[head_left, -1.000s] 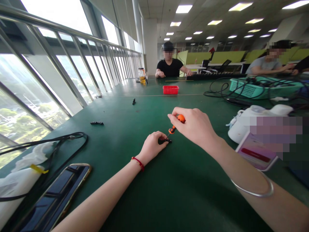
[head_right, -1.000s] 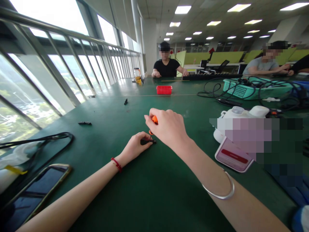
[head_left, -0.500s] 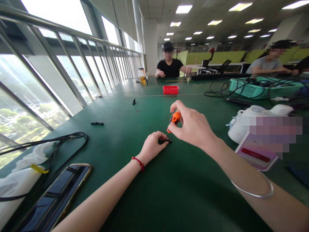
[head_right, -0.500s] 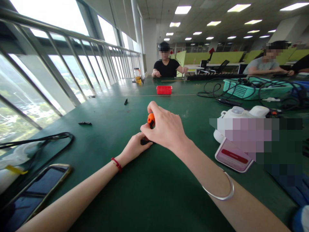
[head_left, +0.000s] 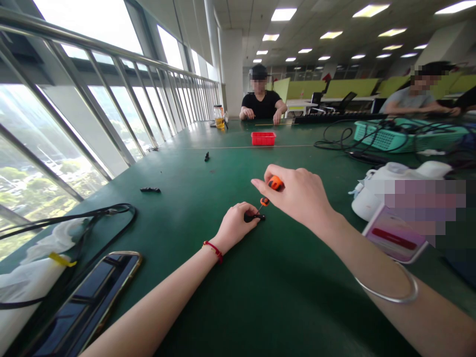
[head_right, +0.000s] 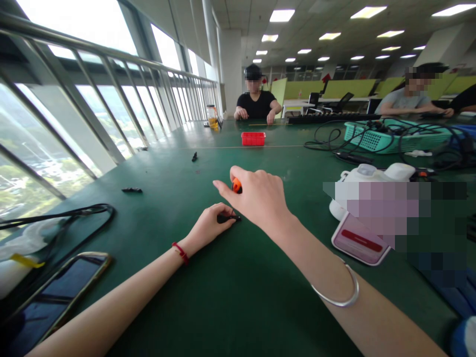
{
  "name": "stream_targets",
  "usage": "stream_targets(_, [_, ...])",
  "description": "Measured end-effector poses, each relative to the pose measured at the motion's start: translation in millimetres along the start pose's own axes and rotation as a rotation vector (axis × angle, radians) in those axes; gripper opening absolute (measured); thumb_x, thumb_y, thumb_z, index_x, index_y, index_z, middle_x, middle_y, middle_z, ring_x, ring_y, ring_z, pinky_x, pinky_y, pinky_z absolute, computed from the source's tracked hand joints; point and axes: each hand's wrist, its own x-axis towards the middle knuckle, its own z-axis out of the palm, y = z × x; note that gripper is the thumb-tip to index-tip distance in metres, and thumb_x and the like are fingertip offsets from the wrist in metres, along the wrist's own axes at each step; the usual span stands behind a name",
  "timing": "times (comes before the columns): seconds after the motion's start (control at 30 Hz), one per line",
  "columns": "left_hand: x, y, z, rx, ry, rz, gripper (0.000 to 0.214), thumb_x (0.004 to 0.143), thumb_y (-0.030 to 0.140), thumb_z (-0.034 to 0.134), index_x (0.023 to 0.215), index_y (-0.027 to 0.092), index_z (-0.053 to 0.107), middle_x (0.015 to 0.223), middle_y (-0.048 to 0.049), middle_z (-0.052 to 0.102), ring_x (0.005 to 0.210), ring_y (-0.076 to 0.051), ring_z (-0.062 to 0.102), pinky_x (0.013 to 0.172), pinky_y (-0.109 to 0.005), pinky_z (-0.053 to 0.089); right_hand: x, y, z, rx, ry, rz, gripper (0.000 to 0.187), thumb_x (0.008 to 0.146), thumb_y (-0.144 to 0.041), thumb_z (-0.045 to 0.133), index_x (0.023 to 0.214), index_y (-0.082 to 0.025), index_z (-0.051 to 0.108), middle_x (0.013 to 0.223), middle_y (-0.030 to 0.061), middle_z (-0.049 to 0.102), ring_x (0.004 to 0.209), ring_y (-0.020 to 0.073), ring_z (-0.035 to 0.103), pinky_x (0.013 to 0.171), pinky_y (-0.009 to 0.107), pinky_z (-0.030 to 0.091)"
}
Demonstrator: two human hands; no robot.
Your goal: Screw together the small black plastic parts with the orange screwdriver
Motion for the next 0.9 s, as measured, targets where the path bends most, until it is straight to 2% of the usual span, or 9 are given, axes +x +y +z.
stream_targets(0.13, [0.2,0.9,-0.1,0.008,0.003,-0.006,0.007,0.071,0.020,0.060,0.077,0.016,0.060,0.082,-0.0035,0.064,0.075,-0.017,0.059,0.069,-0.028,0.048,0.5,0.7,-1.0,0.011,0.000,0.001,0.017,0.080,-0.034,0.043,0.088,-0.024,0.054,0.059,-0.0026,0.056,0.049,0.0132,0.045,0.048,0.024,0.022])
stream_targets(0.2, [0.4,1.2,-0.5,0.017,0.007,-0.008,0.008,0.071,0.020,0.061,0.078,0.016,0.060,0.081,-0.0033,0.064,0.074,-0.016,0.058,0.068,-0.028,0.048,0.4,0.1,-2.3,0.019,0.008,-0.008,0.023,0.075,-0.032,0.048,0.095,-0.023,0.052,0.063,-0.0026,0.058,0.050,0.0132,0.046,0.048,0.023,0.022])
stream_targets(0.27, [0.3,1.4,-0.8,0.017,0.003,-0.005,0.007,0.071,0.019,0.060,0.078,0.016,0.060,0.080,-0.0034,0.063,0.074,-0.016,0.058,0.068,-0.028,0.047,0.3,-0.2,-3.7,0.013,-0.014,-0.009,0.018,0.077,-0.037,0.047,0.087,-0.023,0.053,0.062,-0.0022,0.057,0.051,0.0132,0.046,0.048,0.023,0.022])
stream_targets(0.37, [-0.3,1.1,-1.1,0.004,-0.003,-0.001,0.006,0.071,0.019,0.060,0.076,0.016,0.060,0.081,-0.0035,0.063,0.076,-0.017,0.058,0.070,-0.028,0.047,0.6,0.3,-5.2,-0.013,-0.051,0.007,0.030,0.084,-0.043,0.037,0.071,-0.023,0.054,0.055,-0.0013,0.055,0.049,0.0132,0.045,0.048,0.024,0.022])
stream_targets(0.47, [-0.8,0.3,-0.6,0.005,0.003,0.002,0.006,0.072,0.020,0.060,0.077,0.016,0.059,0.081,-0.0032,0.063,0.076,-0.017,0.058,0.070,-0.028,0.047,0.5,0.7,-5.4,0.000,-0.033,0.002,0.016,0.081,-0.036,0.044,0.084,-0.023,0.054,0.059,-0.0024,0.056,0.049,0.0127,0.046,0.047,0.023,0.022])
stream_targets(0.53, [-0.9,-0.1,-0.1,0.012,0.009,0.002,0.006,0.072,0.021,0.060,0.077,0.016,0.059,0.080,-0.0030,0.063,0.075,-0.017,0.058,0.068,-0.028,0.047,0.2,0.7,-5.0,0.016,-0.009,-0.012,0.020,0.075,-0.032,0.050,0.092,-0.023,0.050,0.065,-0.0028,0.058,0.051,0.0125,0.047,0.047,0.022,0.023])
stream_targets(0.73, [-1.0,0.3,0.0,0.022,0.007,0.000,0.006,0.071,0.018,0.060,0.077,0.016,0.061,0.082,-0.0033,0.063,0.077,-0.017,0.058,0.071,-0.028,0.047,0.5,1.7,-3.7,-0.027,-0.035,-0.018,0.030,0.086,-0.046,0.037,0.071,-0.023,0.050,0.053,-0.0029,0.053,0.048,0.0128,0.045,0.047,0.023,0.021])
stream_targets(0.83, [-1.4,-0.7,0.0,0.037,0.013,0.007,0.007,0.071,0.019,0.060,0.077,0.017,0.061,0.081,-0.0027,0.063,0.077,-0.017,0.058,0.071,-0.029,0.047,1.0,0.8,-4.8,-0.005,-0.029,-0.022,0.012,0.080,-0.034,0.046,0.082,-0.023,0.051,0.057,-0.0041,0.054,0.049,0.0121,0.045,0.049,0.023,0.022])
stream_targets(0.9, [-1.7,-1.7,0.2,0.048,0.022,0.016,0.006,0.071,0.019,0.061,0.077,0.017,0.061,0.080,-0.0023,0.063,0.076,-0.017,0.057,0.070,-0.029,0.047,0.9,-1.0,-5.7,0.022,-0.017,-0.041,0.016,0.074,-0.031,0.052,0.088,-0.022,0.049,0.062,-0.0040,0.057,0.051,0.0118,0.046,0.051,0.023,0.025])
